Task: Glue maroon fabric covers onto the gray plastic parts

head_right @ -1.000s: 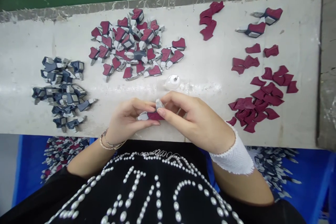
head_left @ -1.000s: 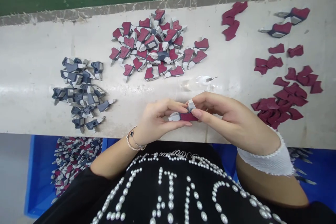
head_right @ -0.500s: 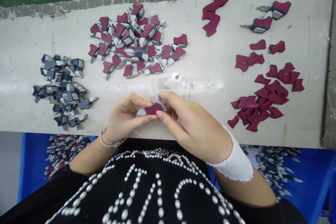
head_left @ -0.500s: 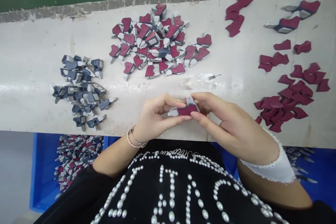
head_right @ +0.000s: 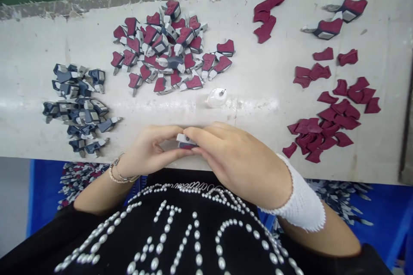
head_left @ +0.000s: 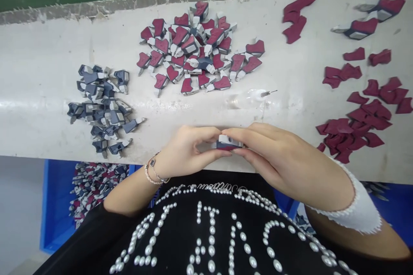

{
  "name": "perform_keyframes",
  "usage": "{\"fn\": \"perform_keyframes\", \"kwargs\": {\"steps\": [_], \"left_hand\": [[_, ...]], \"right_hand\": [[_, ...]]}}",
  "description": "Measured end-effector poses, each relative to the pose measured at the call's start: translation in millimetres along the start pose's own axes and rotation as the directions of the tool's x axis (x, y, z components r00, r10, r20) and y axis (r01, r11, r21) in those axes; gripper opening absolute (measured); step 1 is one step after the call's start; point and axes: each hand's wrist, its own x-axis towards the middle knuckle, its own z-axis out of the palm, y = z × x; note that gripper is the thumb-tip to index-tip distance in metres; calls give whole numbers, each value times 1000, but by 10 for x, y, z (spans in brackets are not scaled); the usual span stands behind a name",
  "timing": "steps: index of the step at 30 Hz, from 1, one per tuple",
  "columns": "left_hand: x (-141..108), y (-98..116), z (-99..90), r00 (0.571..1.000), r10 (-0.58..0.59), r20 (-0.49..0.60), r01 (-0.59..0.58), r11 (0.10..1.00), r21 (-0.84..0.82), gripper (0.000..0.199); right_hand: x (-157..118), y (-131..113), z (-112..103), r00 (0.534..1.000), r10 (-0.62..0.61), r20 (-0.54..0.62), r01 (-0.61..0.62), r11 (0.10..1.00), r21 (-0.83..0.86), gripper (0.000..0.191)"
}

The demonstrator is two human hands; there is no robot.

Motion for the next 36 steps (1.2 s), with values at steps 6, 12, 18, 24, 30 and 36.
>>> {"fn": "perform_keyframes", "kwargs": {"steps": [6,12,18,24,30,36], "left_hand": [[-5,-10,77,998,14,-68,-22,994,-107,18],[1,-35,101,999,-1,-35,4,995,97,22],[-39,-9,94,1000,25,-16,-21,977,214,19],[-51,-5,106,986,163,-31,-151,960,237,13],[-49,7,103,987,163,-11,-154,948,277,17],[-39,87,37,994,-3,107,6,1000,-30,26]], "right_hand": [[-20,2,-17,994,-111,-22,110,994,-26,40],[7,-4,-3,1000,8,-4,-8,1000,31,28],[0,-12,23,999,44,21,-45,996,83,23],[14,-21,35,1000,7,-9,-6,994,108,18],[28,-24,18,999,54,11,-54,991,119,18],[-12,-40,-51,995,90,46,-96,984,153,21]]}}
